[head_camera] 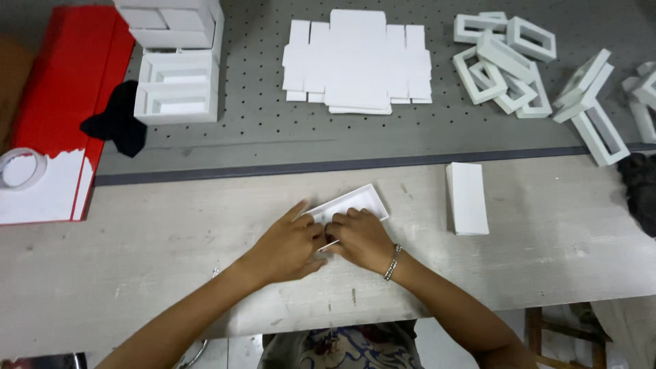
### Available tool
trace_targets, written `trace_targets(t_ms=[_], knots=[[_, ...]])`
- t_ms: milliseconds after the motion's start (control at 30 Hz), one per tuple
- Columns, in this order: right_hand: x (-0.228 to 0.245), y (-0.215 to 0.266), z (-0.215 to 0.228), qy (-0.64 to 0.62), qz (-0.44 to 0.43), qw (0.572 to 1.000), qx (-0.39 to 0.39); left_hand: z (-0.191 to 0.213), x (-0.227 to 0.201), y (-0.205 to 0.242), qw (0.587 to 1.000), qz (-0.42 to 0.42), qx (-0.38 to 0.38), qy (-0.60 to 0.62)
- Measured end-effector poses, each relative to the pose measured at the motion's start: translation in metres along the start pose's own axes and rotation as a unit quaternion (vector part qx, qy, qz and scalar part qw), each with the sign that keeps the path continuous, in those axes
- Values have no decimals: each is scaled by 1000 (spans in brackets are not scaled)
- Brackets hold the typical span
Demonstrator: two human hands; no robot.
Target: The person folds flat white cardboard pieces into rectangular boxes by hand. They fold the side flaps inward, tuck the ends to form the box shape, and then insert a white rectangular frame into the opening. The completed boxes are stacked on the table.
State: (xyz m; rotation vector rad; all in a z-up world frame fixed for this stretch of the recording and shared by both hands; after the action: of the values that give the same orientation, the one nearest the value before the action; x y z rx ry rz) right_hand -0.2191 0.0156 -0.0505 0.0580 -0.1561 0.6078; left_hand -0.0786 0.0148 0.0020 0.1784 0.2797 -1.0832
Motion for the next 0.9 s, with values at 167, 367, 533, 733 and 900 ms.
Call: trace_targets(t_ms=[167, 367, 533, 733, 900], knots=[[0, 0, 2, -5, -16, 1000, 3, -7, -2, -8, 998, 24, 35, 43], [-12, 25, 9, 38, 32, 999, -11, 7, 1, -4, 997, -29, -78, -10], [-13, 45, 40, 66, 93, 993, 9, -12, 21, 11, 990, 21, -89, -106], [-10, 39, 17, 52, 161, 985, -26, -69, -4, -14, 988, -50, -141, -36], [-6, 41, 2, 100, 176, 976, -75, -36, -20, -5, 971, -108, -191, -92]])
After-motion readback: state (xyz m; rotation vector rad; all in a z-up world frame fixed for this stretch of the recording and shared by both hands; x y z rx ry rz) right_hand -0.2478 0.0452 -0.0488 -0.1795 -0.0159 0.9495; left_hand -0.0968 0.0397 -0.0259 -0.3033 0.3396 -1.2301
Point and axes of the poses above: each hand's wrist, its own y-axis away from the middle knuckle, its own z-axis out of the back of the hand, x = y × z, the point moved 5 cm from there along -y, towards the middle knuckle, and after that the axes turned 6 degrees about y, right-handed, at the moved point
